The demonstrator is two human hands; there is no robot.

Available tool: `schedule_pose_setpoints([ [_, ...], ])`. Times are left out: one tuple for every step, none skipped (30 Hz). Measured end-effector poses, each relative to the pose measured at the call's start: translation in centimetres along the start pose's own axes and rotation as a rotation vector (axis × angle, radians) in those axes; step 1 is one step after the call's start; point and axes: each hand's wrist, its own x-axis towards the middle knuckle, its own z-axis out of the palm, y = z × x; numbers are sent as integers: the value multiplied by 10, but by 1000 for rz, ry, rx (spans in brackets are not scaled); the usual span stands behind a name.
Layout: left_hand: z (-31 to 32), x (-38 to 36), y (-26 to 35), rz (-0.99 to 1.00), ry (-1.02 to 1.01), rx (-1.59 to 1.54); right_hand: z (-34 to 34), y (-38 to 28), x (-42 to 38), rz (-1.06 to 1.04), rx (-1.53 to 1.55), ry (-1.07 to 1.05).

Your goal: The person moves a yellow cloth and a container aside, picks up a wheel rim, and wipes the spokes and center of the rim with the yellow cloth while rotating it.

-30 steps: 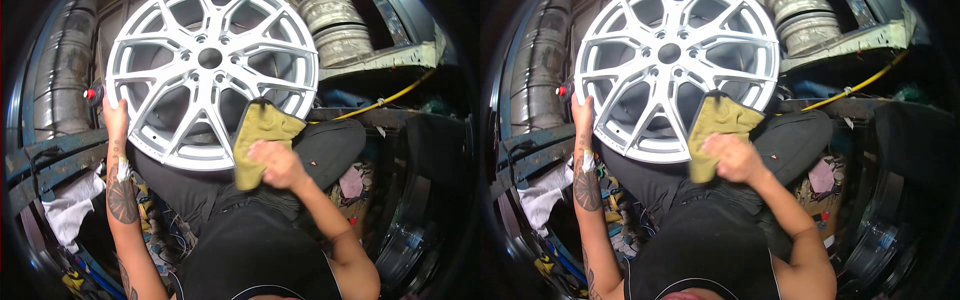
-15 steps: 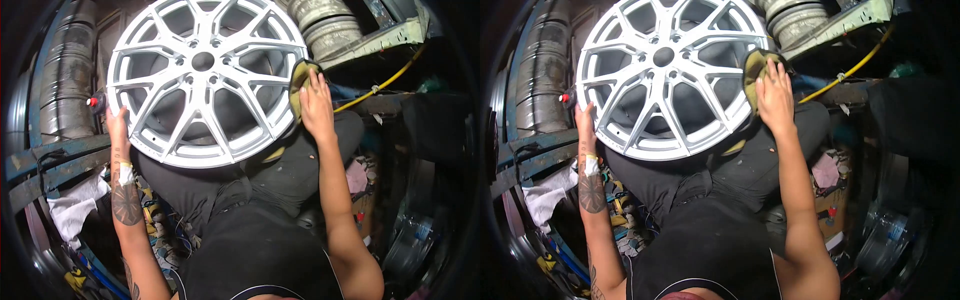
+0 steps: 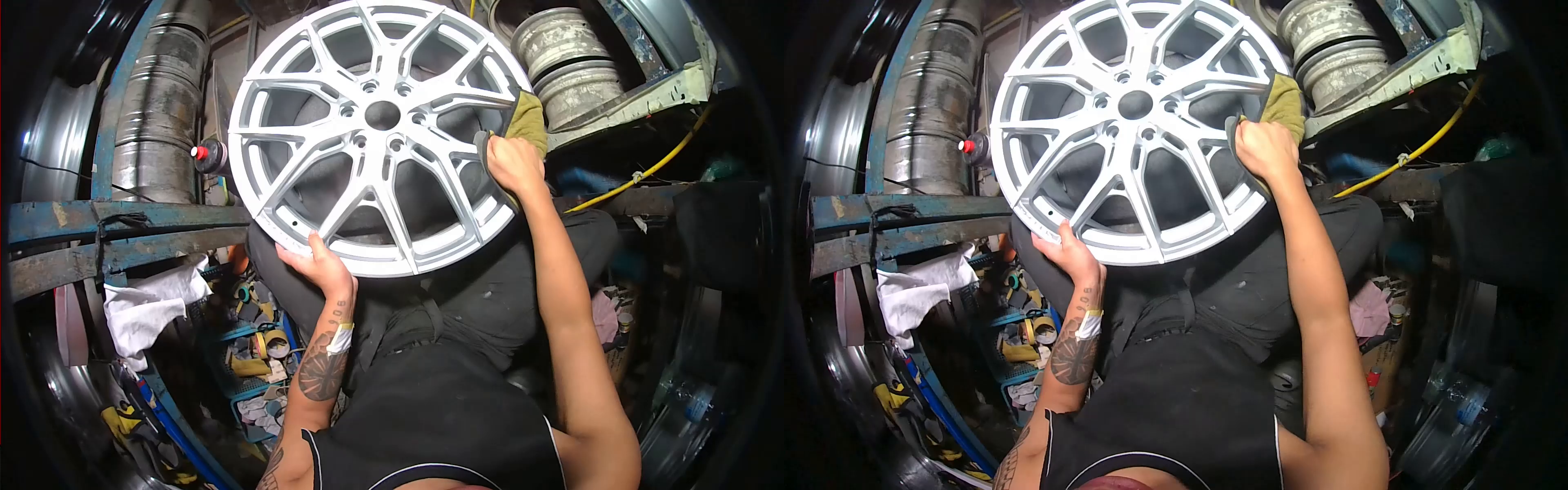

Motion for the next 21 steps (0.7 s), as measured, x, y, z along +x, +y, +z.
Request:
schedule_pose_setpoints([
  [0,5,1,10,-10,21,-5,-7,-4,25,12,-4],
  [0,10,2,19,-27,47,-6,-12,-9,57,28,-11],
  [0,21,4,32,-73,82,0,-17,-15,74,51,16],
  [-1,39,9,39,-115,116,7,-22,-20,90,70,38],
  [-3,58,12,43,-155,151,13,-28,-28,105,86,58],
  [-5,82,16,63,-223,249,15,-41,-37,154,121,56],
  [-5,108,19,90,-287,341,16,-54,-44,168,136,42],
  [-1,129,18,110,-287,345,25,-64,-51,160,168,94],
  [0,152,18,168,-380,347,34,-72,-57,154,204,148],
  [5,165,20,193,-401,383,36,-79,-62,165,260,154],
  [7,173,21,213,-421,424,36,-84,-64,177,316,153],
  [3,180,13,316,-367,586,26,-90,-62,272,348,128],
  [6,183,10,422,-310,742,37,-86,-52,424,415,133],
  [5,185,9,495,-299,830,46,-80,-35,499,516,127],
  [6,183,9,446,-307,775,46,-87,-20,442,601,103],
  [6,183,9,397,-313,721,43,-102,-6,326,668,81],
  [8,182,10,349,-315,663,34,-128,7,126,715,52],
  [11,175,19,304,-314,664,29,-154,13,-75,707,32],
  [10,176,18,318,-324,642,30,-176,14,-256,644,26],
  [9,179,15,324,-333,627,40,-173,12,-348,526,45],
  [6,181,10,324,-336,609,50,-171,10,-437,411,74],
])
